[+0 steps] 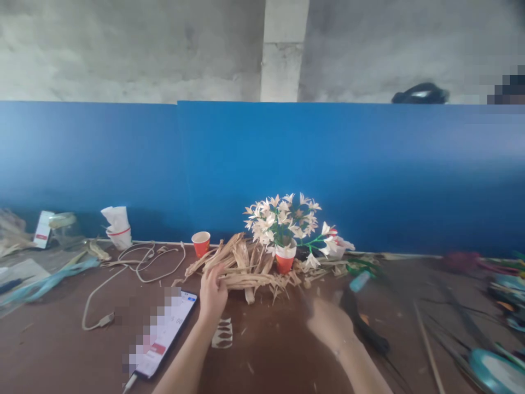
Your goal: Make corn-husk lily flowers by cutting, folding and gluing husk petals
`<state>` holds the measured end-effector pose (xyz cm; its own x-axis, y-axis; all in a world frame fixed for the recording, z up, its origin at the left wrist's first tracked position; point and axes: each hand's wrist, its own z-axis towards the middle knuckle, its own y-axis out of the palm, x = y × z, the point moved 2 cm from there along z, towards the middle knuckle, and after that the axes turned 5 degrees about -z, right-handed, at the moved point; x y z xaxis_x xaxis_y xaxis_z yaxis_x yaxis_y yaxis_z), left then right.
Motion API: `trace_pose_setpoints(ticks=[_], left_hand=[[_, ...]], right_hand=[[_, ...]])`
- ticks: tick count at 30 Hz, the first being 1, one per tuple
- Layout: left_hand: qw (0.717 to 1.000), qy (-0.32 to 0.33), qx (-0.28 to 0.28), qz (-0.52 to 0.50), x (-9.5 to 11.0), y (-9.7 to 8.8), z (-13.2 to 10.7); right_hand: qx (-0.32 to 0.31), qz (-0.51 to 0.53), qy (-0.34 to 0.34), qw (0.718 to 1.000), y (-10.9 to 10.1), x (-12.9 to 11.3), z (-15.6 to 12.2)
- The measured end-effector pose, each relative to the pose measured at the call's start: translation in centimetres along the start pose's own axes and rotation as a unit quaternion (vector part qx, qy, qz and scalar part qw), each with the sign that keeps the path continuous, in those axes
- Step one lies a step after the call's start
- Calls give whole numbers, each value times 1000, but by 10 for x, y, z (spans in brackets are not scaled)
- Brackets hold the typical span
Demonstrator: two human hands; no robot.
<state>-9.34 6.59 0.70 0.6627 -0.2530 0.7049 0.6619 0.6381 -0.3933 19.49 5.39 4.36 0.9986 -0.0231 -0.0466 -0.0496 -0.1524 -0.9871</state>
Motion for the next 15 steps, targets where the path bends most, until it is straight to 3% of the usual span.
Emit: trace_pose_setpoints(ticks=[4, 10, 15], left_hand=[[994, -28, -30, 106, 6, -1, 0], [970, -188, -61, 140, 17, -10, 1], [974, -181, -47, 124, 12, -14, 3]], right_hand=[[24, 14, 3, 1000, -3, 3, 1], [41, 34, 4, 999, -3, 4, 0], [26, 32, 9, 999, -1, 7, 1]])
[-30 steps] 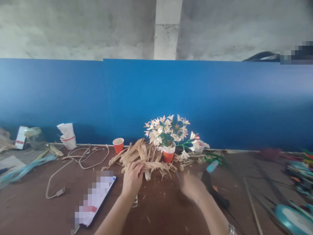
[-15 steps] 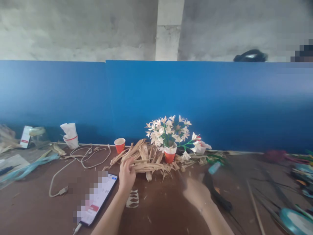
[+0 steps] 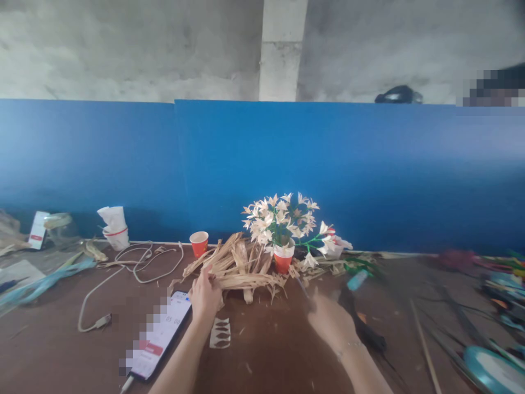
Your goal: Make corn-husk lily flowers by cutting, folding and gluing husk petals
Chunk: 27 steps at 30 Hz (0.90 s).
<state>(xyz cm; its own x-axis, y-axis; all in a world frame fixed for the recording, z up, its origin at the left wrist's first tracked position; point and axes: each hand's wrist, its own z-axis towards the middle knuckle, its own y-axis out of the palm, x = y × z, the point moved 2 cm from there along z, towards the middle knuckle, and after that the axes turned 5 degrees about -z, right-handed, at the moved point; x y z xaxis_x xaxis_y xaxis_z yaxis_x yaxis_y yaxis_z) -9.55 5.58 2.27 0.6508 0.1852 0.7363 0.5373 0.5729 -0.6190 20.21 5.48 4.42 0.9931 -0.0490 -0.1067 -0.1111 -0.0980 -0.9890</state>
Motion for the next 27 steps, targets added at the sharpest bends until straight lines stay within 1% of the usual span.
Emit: trace_pose_setpoints(ticks=[3, 6, 9, 12, 17, 20, 22, 27], left_hand=[[998, 10, 17, -56, -10, 4, 5], [997, 32, 19, -68, -15, 6, 9], [995, 89, 5, -50, -10, 6, 9], [988, 151, -1, -14, -1, 6, 4], [979, 201, -15, 42, 5, 11, -5], [976, 211, -25, 53, 3, 15, -7], [975, 213, -18, 53, 3, 15, -7], [976, 213, 41, 12, 9, 4, -6]], right_hand=[[-2, -1, 5, 1000, -2, 2, 0], [-8, -9, 3, 1000, -3, 2, -2], [-18, -19, 0, 1000, -6, 0, -7], [-4, -33, -1, 999, -12, -2, -11], [15, -23, -6, 1000, -19, -4, -14], [10, -4, -11, 1000, -17, -2, -14], [-3, -2, -9, 1000, -16, 0, -14], [-17, 5, -5, 1000, -17, 7, -15]])
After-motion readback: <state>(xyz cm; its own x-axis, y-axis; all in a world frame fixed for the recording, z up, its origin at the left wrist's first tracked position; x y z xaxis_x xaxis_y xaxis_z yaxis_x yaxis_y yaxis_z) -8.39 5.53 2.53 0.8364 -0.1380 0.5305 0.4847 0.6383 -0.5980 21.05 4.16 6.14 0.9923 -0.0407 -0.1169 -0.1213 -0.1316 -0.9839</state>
